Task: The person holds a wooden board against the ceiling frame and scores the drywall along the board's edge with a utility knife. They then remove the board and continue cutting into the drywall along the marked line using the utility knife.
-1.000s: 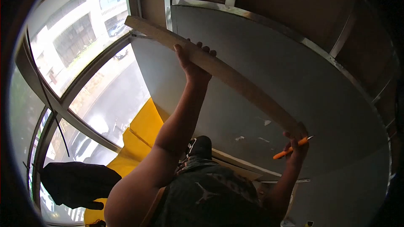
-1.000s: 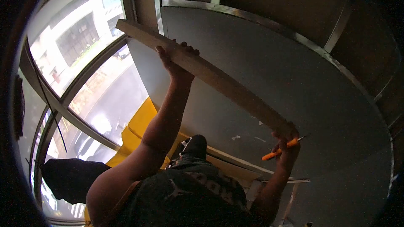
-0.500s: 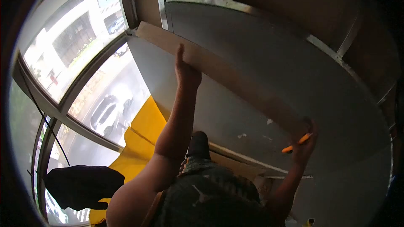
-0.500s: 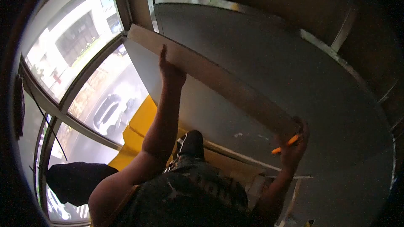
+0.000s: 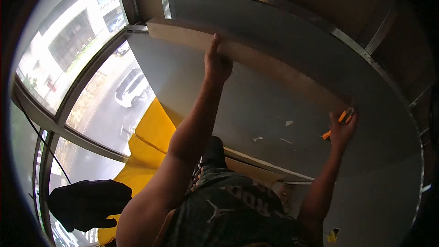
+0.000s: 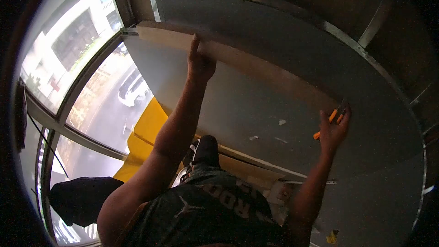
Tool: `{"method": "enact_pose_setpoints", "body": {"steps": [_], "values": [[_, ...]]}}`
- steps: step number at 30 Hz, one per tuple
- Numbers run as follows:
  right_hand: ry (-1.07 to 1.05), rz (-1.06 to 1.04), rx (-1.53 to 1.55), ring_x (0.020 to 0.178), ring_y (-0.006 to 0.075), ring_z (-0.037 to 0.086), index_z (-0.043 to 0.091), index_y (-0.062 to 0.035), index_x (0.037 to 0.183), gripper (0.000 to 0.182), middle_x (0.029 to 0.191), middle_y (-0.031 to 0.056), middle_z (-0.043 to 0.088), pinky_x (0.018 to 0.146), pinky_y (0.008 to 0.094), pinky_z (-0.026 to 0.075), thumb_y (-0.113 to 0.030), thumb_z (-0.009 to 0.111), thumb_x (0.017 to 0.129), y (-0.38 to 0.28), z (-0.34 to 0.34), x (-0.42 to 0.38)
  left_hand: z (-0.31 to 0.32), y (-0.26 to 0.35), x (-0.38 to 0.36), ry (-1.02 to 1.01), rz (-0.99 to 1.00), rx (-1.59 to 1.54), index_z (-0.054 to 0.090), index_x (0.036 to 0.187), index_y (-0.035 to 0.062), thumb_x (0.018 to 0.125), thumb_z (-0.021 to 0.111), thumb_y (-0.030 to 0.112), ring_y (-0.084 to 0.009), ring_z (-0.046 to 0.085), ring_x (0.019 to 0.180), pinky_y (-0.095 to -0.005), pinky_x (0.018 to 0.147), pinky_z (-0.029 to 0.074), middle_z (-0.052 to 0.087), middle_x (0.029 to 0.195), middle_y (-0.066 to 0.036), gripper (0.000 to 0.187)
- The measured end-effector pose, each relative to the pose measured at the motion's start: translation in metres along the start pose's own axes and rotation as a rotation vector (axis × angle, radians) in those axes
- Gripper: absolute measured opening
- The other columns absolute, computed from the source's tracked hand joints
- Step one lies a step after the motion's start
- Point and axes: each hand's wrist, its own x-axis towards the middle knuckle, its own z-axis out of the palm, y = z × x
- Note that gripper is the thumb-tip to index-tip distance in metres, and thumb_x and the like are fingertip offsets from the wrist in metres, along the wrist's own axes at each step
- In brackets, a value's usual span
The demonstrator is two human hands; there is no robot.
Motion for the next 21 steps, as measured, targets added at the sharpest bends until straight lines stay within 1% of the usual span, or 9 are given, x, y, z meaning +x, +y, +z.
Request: {"method": "enact_pose_setpoints", "body": {"steps": [2,5,7,11,12,14,17,20,21], "values": [[-0.008,0.070,0.027,0.124,0.0328,0.061,0.036,-0.0122,0.154,0.079,0.147,0.0198,0.047,0.080,0.0404,0.066,-0.023,0.079,0.089,-0.005,0.001,0.003,-0.005,0.000,0.000,-0.061,-0.008,0.093,0.050,0.137,0.0047,0.096,0.067,0.051,-0.0341,0.055,0.121,-0.0485,0.110,0.040,0.056,0.129,-0.017,0.064],[0.019,-0.015,0.027,0.121,0.0327,0.063,0.033,-0.0132,0.155,0.079,0.148,0.0196,0.045,0.083,0.0408,0.066,-0.021,0.078,0.090,-0.003,0.003,0.009,0.001,0.006,-0.004,-0.017,-0.043,0.248,0.048,0.140,0.0039,0.094,0.068,0.053,-0.0360,0.053,0.125,-0.0528,0.110,0.040,0.053,0.135,-0.019,0.070],[-0.009,0.038,0.087,0.121,0.0337,0.062,0.030,-0.0143,0.156,0.081,0.149,0.0195,0.043,0.085,0.0416,0.065,-0.020,0.077,0.090,-0.009,-0.001,0.007,0.009,0.009,-0.011,-0.036,0.000,0.360,0.044,0.146,0.0030,0.092,0.069,0.056,-0.0391,0.048,0.130,-0.0569,0.108,0.041,0.048,0.143,-0.022,0.080],[0.027,0.006,0.037,0.121,0.0344,0.063,0.030,-0.0147,0.155,0.081,0.148,0.0204,0.043,0.086,0.0422,0.065,-0.018,0.077,0.089,-0.010,-0.010,0.014,0.012,0.015,-0.002,-0.087,-0.082,0.424,0.040,0.150,0.0012,0.087,0.071,0.063,-0.0427,0.043,0.138,-0.0591,0.108,0.043,0.042,0.149,-0.023,0.093],[0.011,-0.004,0.034,0.120,0.0339,0.063,0.030,-0.0142,0.155,0.081,0.148,0.0207,0.043,0.086,0.0423,0.065,-0.018,0.077,0.089,-0.008,-0.012,0.018,0.012,0.016,0.002,-0.105,-0.091,0.419,0.040,0.150,0.0012,0.087,0.071,0.063,-0.0427,0.043,0.138,-0.0591,0.108,0.043,0.042,0.149,-0.023,0.093],[0.012,-0.010,0.026,0.120,0.0335,0.063,0.030,-0.0136,0.154,0.080,0.148,0.0209,0.043,0.086,0.0425,0.065,-0.018,0.077,0.089,-0.003,-0.015,0.028,0.011,0.019,0.010,-0.207,-0.097,0.458,0.044,0.141,-0.0070,0.093,0.069,0.048,-0.0429,0.056,0.125,-0.0552,0.097,0.053,0.051,0.138,-0.025,0.077],[0.079,-0.114,-0.032,0.119,0.0326,0.063,0.031,-0.0124,0.154,0.081,0.147,0.0210,0.045,0.087,0.0426,0.064,-0.019,0.078,0.089,-0.013,-0.019,0.037,0.014,0.021,0.018,-0.207,-0.084,0.518,0.042,0.149,-0.0006,0.091,0.069,0.060,-0.0443,0.052,0.132,-0.0595,0.105,0.047,0.044,0.150,-0.026,0.088],[-0.028,-0.041,0.152,0.121,0.0344,0.062,0.033,-0.0100,0.153,0.081,0.145,0.0204,0.048,0.096,0.0485,0.060,-0.021,0.079,0.088,-0.022,-0.019,0.046,0.025,0.031,0.023,-0.155,-0.125,0.571,0.042,0.149,0.0003,0.095,0.066,0.055,-0.0438,0.053,0.131,-0.0566,0.104,0.049,0.047,0.147,-0.026,0.080],[0.028,-0.164,0.137,0.106,0.0254,0.065,0.036,-0.0122,0.152,0.080,0.139,0.0156,0.051,0.079,0.0381,0.060,-0.017,0.080,0.086,-0.010,-0.013,0.054,0.028,0.034,0.022,-0.157,-0.116,0.575,0.042,0.149,0.0003,0.095,0.066,0.055,-0.0438,0.053,0.131,-0.0566,0.104,0.049,0.047,0.147,-0.026,0.080]]}}
